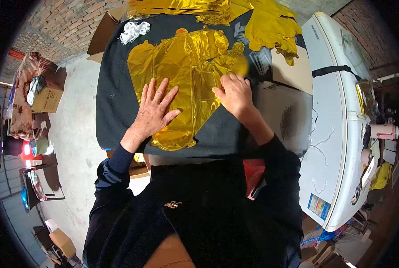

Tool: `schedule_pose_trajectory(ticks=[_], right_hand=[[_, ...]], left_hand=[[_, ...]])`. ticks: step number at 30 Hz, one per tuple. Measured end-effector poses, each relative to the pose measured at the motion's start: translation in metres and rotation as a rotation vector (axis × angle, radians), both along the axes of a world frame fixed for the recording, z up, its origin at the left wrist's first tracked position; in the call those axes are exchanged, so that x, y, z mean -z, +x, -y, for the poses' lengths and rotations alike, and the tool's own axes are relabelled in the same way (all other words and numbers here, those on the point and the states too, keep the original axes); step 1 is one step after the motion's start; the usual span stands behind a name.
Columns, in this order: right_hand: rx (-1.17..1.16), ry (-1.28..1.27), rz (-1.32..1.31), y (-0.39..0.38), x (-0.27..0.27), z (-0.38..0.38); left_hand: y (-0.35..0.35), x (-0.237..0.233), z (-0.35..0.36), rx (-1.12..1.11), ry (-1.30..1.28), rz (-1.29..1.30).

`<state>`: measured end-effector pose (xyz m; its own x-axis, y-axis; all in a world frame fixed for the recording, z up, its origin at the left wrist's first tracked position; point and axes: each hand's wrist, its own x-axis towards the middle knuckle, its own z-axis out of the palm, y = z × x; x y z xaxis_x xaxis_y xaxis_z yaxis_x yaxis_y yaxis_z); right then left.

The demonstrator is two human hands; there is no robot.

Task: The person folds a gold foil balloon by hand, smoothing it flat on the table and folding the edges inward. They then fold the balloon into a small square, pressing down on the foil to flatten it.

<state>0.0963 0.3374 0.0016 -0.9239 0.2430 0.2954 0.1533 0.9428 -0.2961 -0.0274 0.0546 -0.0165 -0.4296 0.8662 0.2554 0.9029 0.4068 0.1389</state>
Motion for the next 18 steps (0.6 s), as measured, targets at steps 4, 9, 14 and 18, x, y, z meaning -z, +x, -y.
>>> schedule_pose_trajectory(ticks=[4, 9, 14, 18], right_hand=[[0.072, -0.121, 0.122, -0.011, -0.005, -0.001], [0.064, -0.307, 0.063, -0.019, -0.024, 0.014], [0.055, -0.534, 0.049, -0.025, -0.027, 0.024], [0.03, -0.699, -0.01, -0.027, -0.021, 0.03]], left_hand=[[0.002, -0.001, -0.002, -0.006, -0.015, -0.054], [0.001, 0.0, -0.009, 0.016, 0.005, -0.054], [0.001, -0.001, -0.012, 0.038, -0.014, -0.022], [-0.002, -0.004, -0.012, 0.068, -0.024, -0.011]])
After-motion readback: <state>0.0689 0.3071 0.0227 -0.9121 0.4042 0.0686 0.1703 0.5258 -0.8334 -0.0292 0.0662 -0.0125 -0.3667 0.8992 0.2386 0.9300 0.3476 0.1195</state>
